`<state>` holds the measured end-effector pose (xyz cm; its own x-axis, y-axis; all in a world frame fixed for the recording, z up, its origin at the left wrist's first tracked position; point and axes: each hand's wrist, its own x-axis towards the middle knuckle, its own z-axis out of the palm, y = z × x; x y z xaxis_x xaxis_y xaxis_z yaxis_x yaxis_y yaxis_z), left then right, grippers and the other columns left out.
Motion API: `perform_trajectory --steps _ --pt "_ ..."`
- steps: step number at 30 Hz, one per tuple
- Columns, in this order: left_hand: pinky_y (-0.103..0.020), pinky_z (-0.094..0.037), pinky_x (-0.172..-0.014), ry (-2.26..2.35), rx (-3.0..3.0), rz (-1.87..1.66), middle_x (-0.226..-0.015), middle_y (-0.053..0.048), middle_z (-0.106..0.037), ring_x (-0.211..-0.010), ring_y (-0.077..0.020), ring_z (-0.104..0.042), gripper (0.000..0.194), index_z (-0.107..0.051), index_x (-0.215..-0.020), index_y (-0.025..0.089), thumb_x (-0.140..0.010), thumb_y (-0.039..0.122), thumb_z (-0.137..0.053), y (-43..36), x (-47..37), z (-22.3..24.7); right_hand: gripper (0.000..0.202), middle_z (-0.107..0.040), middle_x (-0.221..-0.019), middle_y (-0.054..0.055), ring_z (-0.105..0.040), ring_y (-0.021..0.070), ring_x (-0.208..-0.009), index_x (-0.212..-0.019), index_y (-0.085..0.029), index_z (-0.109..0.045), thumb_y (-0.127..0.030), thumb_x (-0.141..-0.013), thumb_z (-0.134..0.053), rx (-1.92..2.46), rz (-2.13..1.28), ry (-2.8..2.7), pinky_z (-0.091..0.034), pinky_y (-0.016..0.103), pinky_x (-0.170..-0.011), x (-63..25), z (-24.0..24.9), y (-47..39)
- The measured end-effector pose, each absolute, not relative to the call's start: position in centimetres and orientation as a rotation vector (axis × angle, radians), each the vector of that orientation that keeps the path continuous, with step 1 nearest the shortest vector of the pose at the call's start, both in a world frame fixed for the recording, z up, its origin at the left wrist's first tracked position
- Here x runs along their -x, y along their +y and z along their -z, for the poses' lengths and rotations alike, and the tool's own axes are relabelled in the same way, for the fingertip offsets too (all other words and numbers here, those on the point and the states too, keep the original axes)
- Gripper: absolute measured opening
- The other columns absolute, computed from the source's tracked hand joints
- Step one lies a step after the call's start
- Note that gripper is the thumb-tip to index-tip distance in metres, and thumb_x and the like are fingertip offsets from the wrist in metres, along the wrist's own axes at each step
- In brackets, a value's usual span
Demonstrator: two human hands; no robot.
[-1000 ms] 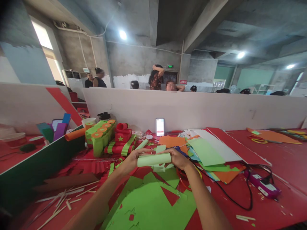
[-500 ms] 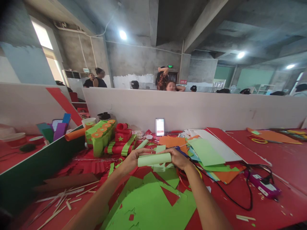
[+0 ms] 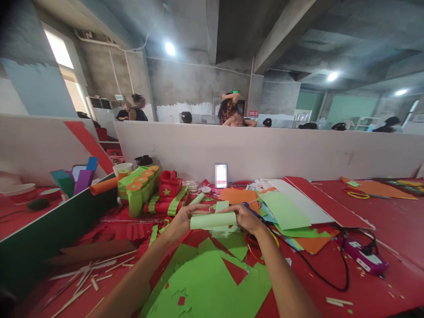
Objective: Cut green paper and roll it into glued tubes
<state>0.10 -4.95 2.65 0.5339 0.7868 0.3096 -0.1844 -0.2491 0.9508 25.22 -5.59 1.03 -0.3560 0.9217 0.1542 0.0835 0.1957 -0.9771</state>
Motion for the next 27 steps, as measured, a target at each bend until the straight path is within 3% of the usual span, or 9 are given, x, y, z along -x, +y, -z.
perform_trajectory --steps 6,18,27 --pt "-0.04 -0.059 -0.079 0.574 -1.559 -1.045 -0.102 -0.017 -0.075 -0.097 -0.033 -0.071 0.047 -0.07 -0.108 0.011 -0.067 0.03 -0.083 -5.01 -0.04 -2.73 0.038 -0.077 -0.075 0.006 -0.067 0.0204 -0.068 -0.103 -0.017 -0.077 -0.029 -0.069 -0.069 0.955 -1.255 -1.595 -0.05 0.029 -0.061 -25.54 -1.2 -5.29" --pt "-0.036 -0.058 -0.075 0.581 -1.467 -1.167 -0.09 -0.014 -0.078 -0.095 -0.0323 -0.071 0.038 -0.07 -0.098 0.013 -0.064 0.023 -0.083 -4.71 -0.03 -2.64 0.02 -0.077 -0.085 0.008 -0.069 0.0253 -0.088 -0.086 -0.021 -0.08 -0.03 -0.069 -0.074 0.837 -1.099 -1.568 -0.051 0.036 -0.079 -25.78 -1.99 -5.48" --pt "-0.031 -0.057 -0.067 0.55 -1.436 -1.218 -0.086 -0.01 -0.078 -0.076 -0.0244 -0.072 0.037 -0.07 -0.097 0.013 -0.063 0.016 -0.081 -4.33 0.27 -2.35 0.013 -0.075 -0.097 0.009 -0.067 0.0255 -0.094 -0.074 -0.022 -0.077 -0.033 -0.068 -0.081 0.789 -1.092 -1.446 -0.051 0.031 -0.07 -26.12 -1.57 -5.44"
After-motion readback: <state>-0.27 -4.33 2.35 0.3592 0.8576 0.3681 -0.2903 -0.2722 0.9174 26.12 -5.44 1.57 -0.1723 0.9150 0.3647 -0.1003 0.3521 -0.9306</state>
